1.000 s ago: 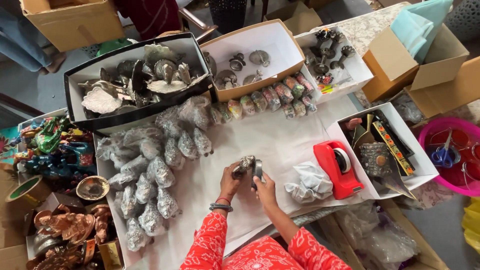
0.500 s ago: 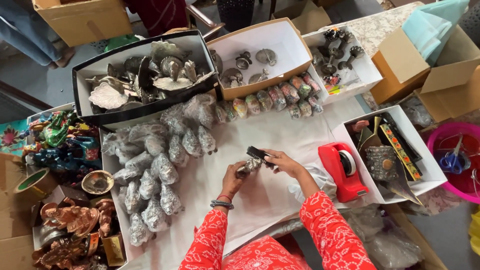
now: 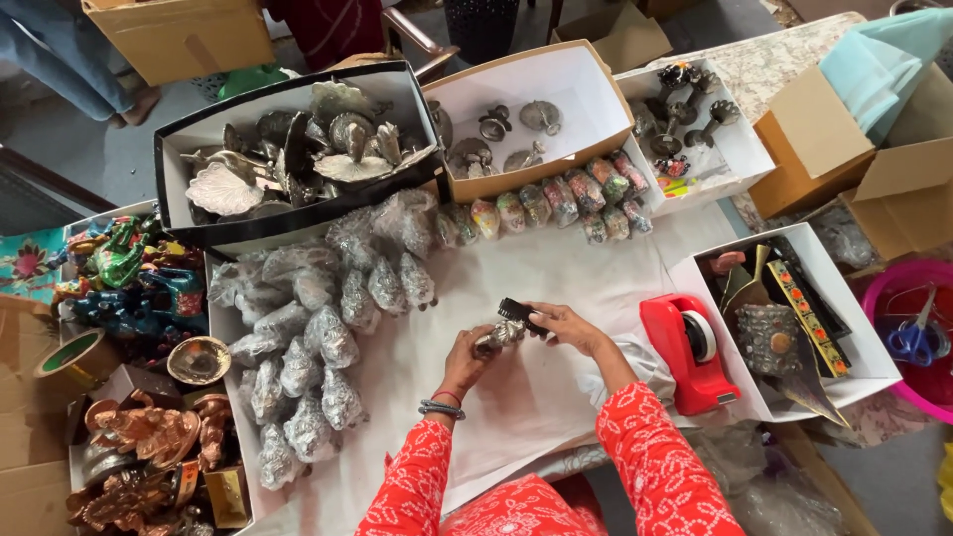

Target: The person uses a black brush to clean a small silver-colored decorative figurine. They hold the figurine in their left hand and scrub its surface with the brush in their right hand, turning the object to reach different sides.

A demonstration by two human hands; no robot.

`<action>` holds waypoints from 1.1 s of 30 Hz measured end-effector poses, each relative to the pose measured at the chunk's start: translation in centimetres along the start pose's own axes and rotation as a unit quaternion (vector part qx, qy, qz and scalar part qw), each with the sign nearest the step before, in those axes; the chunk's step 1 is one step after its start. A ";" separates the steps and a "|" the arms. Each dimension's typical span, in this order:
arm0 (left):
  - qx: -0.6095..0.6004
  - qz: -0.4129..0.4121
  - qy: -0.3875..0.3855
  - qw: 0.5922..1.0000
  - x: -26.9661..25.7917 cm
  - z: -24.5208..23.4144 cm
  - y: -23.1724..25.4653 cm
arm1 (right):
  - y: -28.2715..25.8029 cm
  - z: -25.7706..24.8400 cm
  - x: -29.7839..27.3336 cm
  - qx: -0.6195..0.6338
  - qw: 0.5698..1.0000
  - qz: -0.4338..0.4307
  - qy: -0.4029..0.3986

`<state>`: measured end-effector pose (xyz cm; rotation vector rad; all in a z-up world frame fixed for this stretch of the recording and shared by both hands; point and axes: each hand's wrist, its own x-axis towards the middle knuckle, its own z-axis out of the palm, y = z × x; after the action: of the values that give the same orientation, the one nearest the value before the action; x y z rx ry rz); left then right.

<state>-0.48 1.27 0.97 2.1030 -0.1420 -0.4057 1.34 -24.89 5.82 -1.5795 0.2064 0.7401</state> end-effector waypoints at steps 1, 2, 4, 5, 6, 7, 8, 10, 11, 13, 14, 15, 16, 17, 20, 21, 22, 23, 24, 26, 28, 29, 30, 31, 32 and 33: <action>0.000 0.000 -0.001 1.000 0.3 0.1 -0.5 | -0.4 0.2 0.2 0.000 1.000 0.000 0.001; -0.012 0.035 0.010 0.999 0.4 0.3 -1.1 | -0.8 0.5 0.3 -0.012 1.000 -0.016 0.002; -0.023 0.069 0.020 0.997 0.4 0.4 -1.4 | -1.5 1.2 0.5 -0.023 0.999 -0.032 0.003; -0.031 0.044 0.010 0.999 0.3 0.3 -1.1 | -2.0 1.6 0.6 -0.034 0.998 -0.055 -0.005; -0.038 0.019 0.001 0.999 0.4 0.2 -0.7 | -2.6 1.9 0.7 -0.046 0.996 -0.078 -0.013; -0.038 0.020 0.001 0.999 0.2 0.2 -0.6 | -1.8 1.7 0.9 -0.047 0.996 -0.078 -0.013; -0.035 0.008 0.003 0.999 0.2 0.2 -0.4 | -1.3 1.5 1.3 -0.036 0.997 -0.070 -0.008; -0.032 -0.003 0.007 0.999 0.2 -0.1 0.0 | -0.3 1.2 1.6 -0.027 0.998 -0.064 -0.004; -0.023 0.001 0.009 1.000 0.1 -0.2 0.3 | 0.3 1.2 1.7 -0.004 0.999 -0.042 0.009; -0.014 0.004 0.008 1.000 0.1 -0.4 0.5 | 0.4 1.4 1.6 0.020 0.999 -0.019 0.023; -0.020 0.003 0.011 1.000 0.0 -0.3 0.5 | 0.0 1.7 1.4 0.019 0.999 -0.032 0.035; -0.025 0.003 0.014 1.000 -0.1 -0.2 0.4 | -0.5 2.0 1.2 0.017 0.998 -0.046 0.048; -0.025 0.001 0.012 1.000 -0.5 -0.3 1.0 | -0.3 2.6 1.3 0.019 0.998 -0.043 0.048; -0.025 0.007 0.025 0.999 -1.0 -0.4 1.7 | -0.1 3.3 1.5 0.020 0.994 -0.078 0.076; -0.025 0.018 0.081 0.996 -1.2 1.1 0.9 | 2.6 5.4 2.9 0.041 0.976 -0.127 0.171; -0.025 0.021 0.120 0.992 -1.0 2.0 0.1 | 3.9 6.1 3.5 0.061 0.960 -0.137 0.236; -0.026 0.021 0.121 0.992 -1.2 2.2 0.3 | 4.2 7.5 2.5 0.060 0.960 -0.138 0.236; -0.031 -0.004 0.128 0.991 -1.3 2.3 0.5 | 4.4 9.0 1.6 0.087 0.942 -0.138 0.294; -0.037 -0.030 0.133 0.990 -1.5 2.6 0.7 | 4.8 10.4 0.7 0.113 0.919 -0.137 0.351; -0.030 -0.017 0.137 0.990 -1.3 2.7 0.4 | 4.9 12.0 -2.1 0.115 0.913 -0.136 0.367; -0.023 -0.002 0.141 0.990 -1.3 2.8 0.4 | 5.1 13.1 -4.7 0.116 0.906 -0.135 0.383; -0.020 -0.004 0.140 0.990 -1.2 2.8 0.5 | 5.3 13.4 -5.7 0.068 0.906 -0.150 0.391; -0.017 -0.005 0.139 0.990 -1.2 2.8 0.6 | 5.6 13.8 -6.8 0.021 0.902 -0.164 0.398; -0.017 -0.005 0.139 0.990 -1.3 2.7 0.9 | 5.3 13.9 -7.3 0.020 0.902 -0.164 0.398; -0.021 -0.022 0.133 0.991 -1.4 2.6 1.1 | 5.1 13.9 -7.7 -0.063 0.876 -0.220 0.424; -0.024 -0.039 0.126 0.991 -1.5 2.5 1.4 | 4.9 13.9 -8.1 -0.145 0.840 -0.274 0.446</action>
<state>-2.67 -1.10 1.23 2.0960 0.0971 -0.1838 -12.20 -14.99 6.76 -2.0539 0.3024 -0.4823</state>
